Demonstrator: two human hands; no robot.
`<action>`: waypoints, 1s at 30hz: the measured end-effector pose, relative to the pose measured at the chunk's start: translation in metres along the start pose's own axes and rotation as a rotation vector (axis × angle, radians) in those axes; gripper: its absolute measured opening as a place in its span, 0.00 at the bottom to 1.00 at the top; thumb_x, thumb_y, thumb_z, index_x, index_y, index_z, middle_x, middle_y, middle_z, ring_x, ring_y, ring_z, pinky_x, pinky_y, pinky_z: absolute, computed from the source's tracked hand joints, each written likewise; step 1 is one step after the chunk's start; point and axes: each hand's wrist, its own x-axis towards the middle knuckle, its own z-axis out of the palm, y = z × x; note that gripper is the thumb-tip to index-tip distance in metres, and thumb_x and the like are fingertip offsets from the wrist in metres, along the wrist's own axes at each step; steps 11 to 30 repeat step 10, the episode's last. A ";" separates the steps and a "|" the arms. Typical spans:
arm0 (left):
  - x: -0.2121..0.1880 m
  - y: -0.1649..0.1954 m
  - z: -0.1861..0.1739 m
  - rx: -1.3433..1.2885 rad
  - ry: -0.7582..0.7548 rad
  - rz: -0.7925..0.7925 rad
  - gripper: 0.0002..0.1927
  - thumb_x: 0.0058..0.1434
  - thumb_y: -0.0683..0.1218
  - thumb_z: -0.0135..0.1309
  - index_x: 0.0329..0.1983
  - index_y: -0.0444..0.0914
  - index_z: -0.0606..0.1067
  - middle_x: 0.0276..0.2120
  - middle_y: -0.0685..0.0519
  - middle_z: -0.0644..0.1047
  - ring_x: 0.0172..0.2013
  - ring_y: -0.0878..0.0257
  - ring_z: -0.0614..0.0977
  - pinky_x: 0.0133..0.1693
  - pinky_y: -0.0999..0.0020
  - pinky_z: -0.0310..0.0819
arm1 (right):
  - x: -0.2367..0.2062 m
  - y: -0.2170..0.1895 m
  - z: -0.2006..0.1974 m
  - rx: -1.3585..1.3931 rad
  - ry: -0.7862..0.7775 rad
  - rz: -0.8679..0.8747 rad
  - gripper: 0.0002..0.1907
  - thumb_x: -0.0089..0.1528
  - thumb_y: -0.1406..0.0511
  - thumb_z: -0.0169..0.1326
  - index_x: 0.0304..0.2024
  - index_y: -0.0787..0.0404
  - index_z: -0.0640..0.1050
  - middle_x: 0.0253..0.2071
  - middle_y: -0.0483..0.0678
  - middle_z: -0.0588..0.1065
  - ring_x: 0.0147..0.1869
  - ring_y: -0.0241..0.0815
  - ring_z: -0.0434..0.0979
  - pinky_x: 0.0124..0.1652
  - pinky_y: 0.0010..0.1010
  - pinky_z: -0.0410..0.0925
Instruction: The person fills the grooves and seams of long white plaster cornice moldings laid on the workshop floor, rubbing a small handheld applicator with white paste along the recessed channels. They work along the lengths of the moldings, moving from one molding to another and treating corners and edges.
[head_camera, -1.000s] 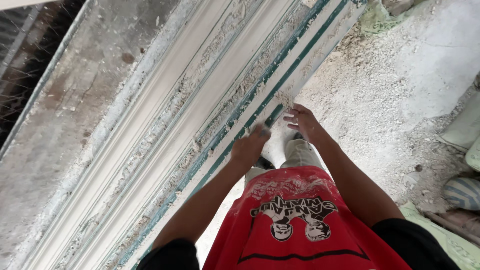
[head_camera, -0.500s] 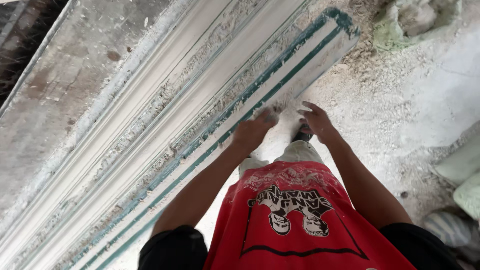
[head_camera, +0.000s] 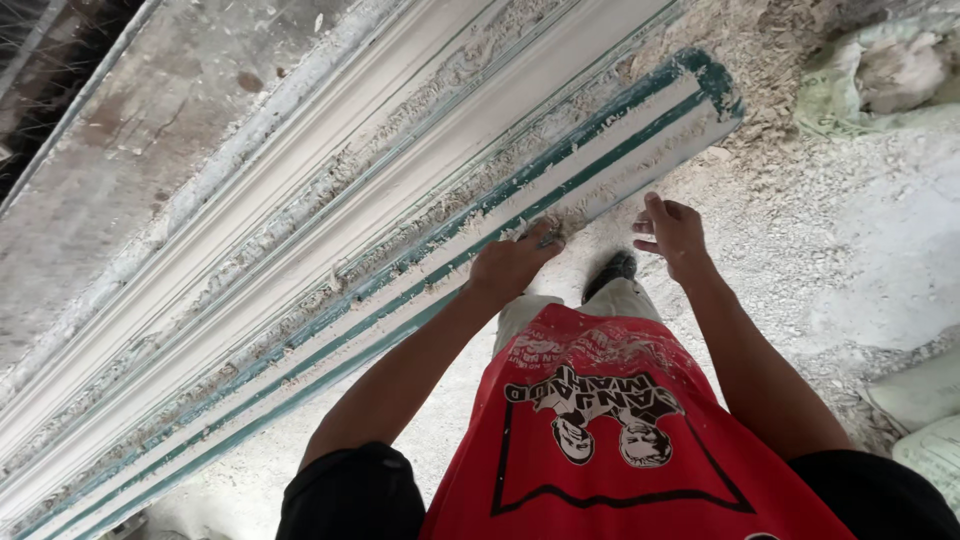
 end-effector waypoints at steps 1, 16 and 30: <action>0.002 0.004 -0.005 0.012 -0.032 -0.007 0.33 0.62 0.39 0.55 0.68 0.59 0.67 0.72 0.55 0.62 0.30 0.56 0.85 0.30 0.60 0.82 | -0.002 -0.002 -0.002 0.018 0.007 0.023 0.19 0.72 0.54 0.47 0.48 0.64 0.78 0.46 0.52 0.78 0.49 0.45 0.80 0.45 0.40 0.79; -0.093 -0.042 0.039 0.088 -0.191 -0.068 0.41 0.61 0.37 0.53 0.72 0.67 0.62 0.74 0.61 0.58 0.32 0.60 0.87 0.38 0.59 0.84 | 0.014 0.001 0.000 0.117 -0.119 -0.107 0.17 0.71 0.57 0.46 0.54 0.63 0.72 0.50 0.52 0.78 0.54 0.47 0.80 0.54 0.44 0.74; -0.093 -0.042 0.039 0.088 -0.191 -0.068 0.41 0.61 0.37 0.53 0.72 0.67 0.62 0.74 0.61 0.58 0.32 0.60 0.87 0.38 0.59 0.84 | 0.014 0.001 0.000 0.117 -0.119 -0.107 0.17 0.71 0.57 0.46 0.54 0.63 0.72 0.50 0.52 0.78 0.54 0.47 0.80 0.54 0.44 0.74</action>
